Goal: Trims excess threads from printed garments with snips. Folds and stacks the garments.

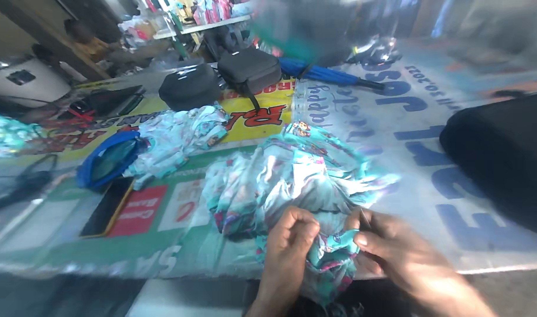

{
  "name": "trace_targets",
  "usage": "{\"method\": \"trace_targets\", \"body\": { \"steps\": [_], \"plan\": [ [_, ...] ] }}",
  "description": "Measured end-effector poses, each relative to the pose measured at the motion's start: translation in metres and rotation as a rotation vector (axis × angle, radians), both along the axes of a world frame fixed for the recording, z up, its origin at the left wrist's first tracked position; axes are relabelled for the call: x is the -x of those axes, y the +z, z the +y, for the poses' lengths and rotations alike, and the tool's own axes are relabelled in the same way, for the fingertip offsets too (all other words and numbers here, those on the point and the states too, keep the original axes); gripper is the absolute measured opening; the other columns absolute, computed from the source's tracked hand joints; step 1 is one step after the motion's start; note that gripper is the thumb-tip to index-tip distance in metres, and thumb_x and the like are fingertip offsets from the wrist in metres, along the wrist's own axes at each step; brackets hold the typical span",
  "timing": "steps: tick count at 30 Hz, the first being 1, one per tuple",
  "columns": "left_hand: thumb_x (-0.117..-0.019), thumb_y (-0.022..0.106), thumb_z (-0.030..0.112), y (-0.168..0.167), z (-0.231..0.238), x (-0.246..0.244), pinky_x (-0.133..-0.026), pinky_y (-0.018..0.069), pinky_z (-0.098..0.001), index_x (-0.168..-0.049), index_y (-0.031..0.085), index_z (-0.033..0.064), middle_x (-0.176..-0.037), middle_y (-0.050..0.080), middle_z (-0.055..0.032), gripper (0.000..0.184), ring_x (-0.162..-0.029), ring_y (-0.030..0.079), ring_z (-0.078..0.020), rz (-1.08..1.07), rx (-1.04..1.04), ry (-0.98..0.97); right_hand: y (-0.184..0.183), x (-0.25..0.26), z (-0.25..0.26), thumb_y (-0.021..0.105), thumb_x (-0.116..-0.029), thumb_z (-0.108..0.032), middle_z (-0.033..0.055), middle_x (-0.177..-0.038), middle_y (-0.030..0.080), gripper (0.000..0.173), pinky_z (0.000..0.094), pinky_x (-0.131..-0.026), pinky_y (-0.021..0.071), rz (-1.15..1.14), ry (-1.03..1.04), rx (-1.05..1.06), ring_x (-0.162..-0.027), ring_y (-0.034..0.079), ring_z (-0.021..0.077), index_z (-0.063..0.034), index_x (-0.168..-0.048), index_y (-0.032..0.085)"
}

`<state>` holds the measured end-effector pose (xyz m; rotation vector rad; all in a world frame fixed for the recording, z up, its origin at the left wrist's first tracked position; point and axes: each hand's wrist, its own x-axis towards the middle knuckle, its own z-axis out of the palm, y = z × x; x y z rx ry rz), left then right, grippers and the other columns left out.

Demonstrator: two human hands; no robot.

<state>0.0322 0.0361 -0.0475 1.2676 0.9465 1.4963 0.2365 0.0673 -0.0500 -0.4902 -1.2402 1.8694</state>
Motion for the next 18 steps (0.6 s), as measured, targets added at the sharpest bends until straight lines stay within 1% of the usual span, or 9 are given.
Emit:
{"method": "trace_targets", "body": {
  "steps": [1,3,4,6,7,8,10,13,18],
  "plan": [
    [-0.1024,0.059,0.019,-0.0016,0.0004,0.0004,-0.069,0.0529,-0.0158,-0.102,0.065,0.0101,-0.088,0.063,0.0063,0.011,-0.077,0.060,0.0006,0.041,-0.015,-0.002,-0.0012,0.0004,-0.0008,0.066,-0.0994,-0.024,-0.0070,-0.073,0.061,0.009,0.0134,-0.049,0.0453,0.031,0.012,0.058,-0.054,0.052,-0.0027,-0.0148,-0.102,0.067],
    [-0.1052,0.053,0.035,-0.0036,0.0002,0.0025,-0.077,0.0532,-0.0165,-0.109,0.065,0.0098,-0.095,0.065,0.0076,0.028,-0.086,0.062,0.0021,0.177,-0.067,-0.046,-0.0039,0.0017,-0.0009,0.068,-0.0987,-0.026,-0.0076,-0.072,0.060,0.011,0.0137,-0.049,0.0457,0.039,0.003,0.105,-0.053,0.052,-0.0027,-0.0155,-0.101,0.068],
    [-0.1034,0.055,0.039,-0.0037,0.0000,0.0025,-0.078,0.0519,-0.0168,-0.114,0.064,0.0078,-0.095,0.065,0.0071,0.034,-0.087,0.061,0.0024,0.243,-0.096,-0.076,-0.0053,0.0021,-0.0001,0.067,-0.0988,-0.025,-0.0076,-0.072,0.061,0.010,0.0137,-0.049,0.0459,0.036,-0.001,0.101,-0.053,0.052,-0.0027,-0.0152,-0.101,0.068],
    [-0.0930,0.070,0.035,-0.0035,-0.0013,-0.0004,-0.082,0.0525,-0.0175,-0.117,0.062,0.0049,-0.097,0.066,0.0043,0.039,-0.091,0.062,0.0010,0.310,-0.111,-0.126,-0.0067,0.0028,0.0011,0.066,-0.0999,-0.024,-0.0079,-0.075,0.061,0.009,0.0125,-0.049,0.0447,0.016,0.006,0.065,-0.054,0.051,-0.0037,-0.0149,-0.101,0.067],
    [-0.0913,0.074,0.029,-0.0042,-0.0015,-0.0028,-0.081,0.0535,-0.0168,-0.114,0.063,0.0048,-0.097,0.066,0.0030,0.035,-0.091,0.062,0.0006,0.322,-0.106,-0.132,-0.0071,0.0036,0.0010,0.065,-0.1002,-0.023,-0.0085,-0.074,0.061,0.008,0.0117,-0.048,0.0430,0.002,0.011,0.050,-0.053,0.050,-0.0045,-0.0150,-0.101,0.067],
    [-0.0914,0.075,0.023,-0.0046,-0.0013,-0.0055,-0.077,0.0534,-0.0156,-0.106,0.064,0.0046,-0.093,0.066,0.0025,0.026,-0.086,0.062,0.0007,0.321,-0.095,-0.122,-0.0073,0.0042,0.0007,0.064,-0.1007,-0.023,-0.0096,-0.074,0.059,0.008,0.0110,-0.047,0.0407,-0.006,0.021,0.037,-0.053,0.048,-0.0054,-0.0156,-0.101,0.067],
    [-0.0927,0.072,0.016,-0.0034,0.0005,-0.0063,-0.071,0.0537,-0.0143,-0.094,0.067,0.0056,-0.084,0.065,0.0042,0.012,-0.078,0.062,0.0018,0.269,-0.052,-0.118,-0.0070,0.0043,0.0007,0.062,-0.1021,-0.023,-0.0113,-0.073,0.056,0.006,0.0099,-0.045,0.0356,-0.014,0.040,0.024,-0.052,0.043,-0.0069,-0.0173,-0.101,0.064],
    [-0.0976,0.064,0.015,-0.0024,0.0024,-0.0030,-0.064,0.0500,-0.0136,-0.093,0.066,0.0081,-0.078,0.062,0.0076,0.009,-0.070,0.058,0.0030,0.170,0.002,-0.119,-0.0061,0.0038,0.0000,0.062,-0.1020,-0.024,-0.0125,-0.072,0.053,0.005,0.0096,-0.044,0.0333,-0.030,0.039,0.037,-0.051,0.041,-0.0074,-0.0194,-0.100,0.063],
    [-0.1057,0.050,0.017,-0.0093,-0.0005,-0.0064,-0.060,0.0439,-0.0101,-0.091,0.061,0.0065,-0.075,0.054,0.0066,0.021,-0.066,0.051,0.0053,0.314,-0.117,0.048,-0.0056,0.0048,0.0007,0.063,-0.1015,-0.025,-0.0119,-0.068,0.051,0.007,0.0102,-0.042,0.0334,-0.038,0.028,0.067,-0.048,0.039,-0.0068,-0.0185,-0.099,0.063]
  ]
}}
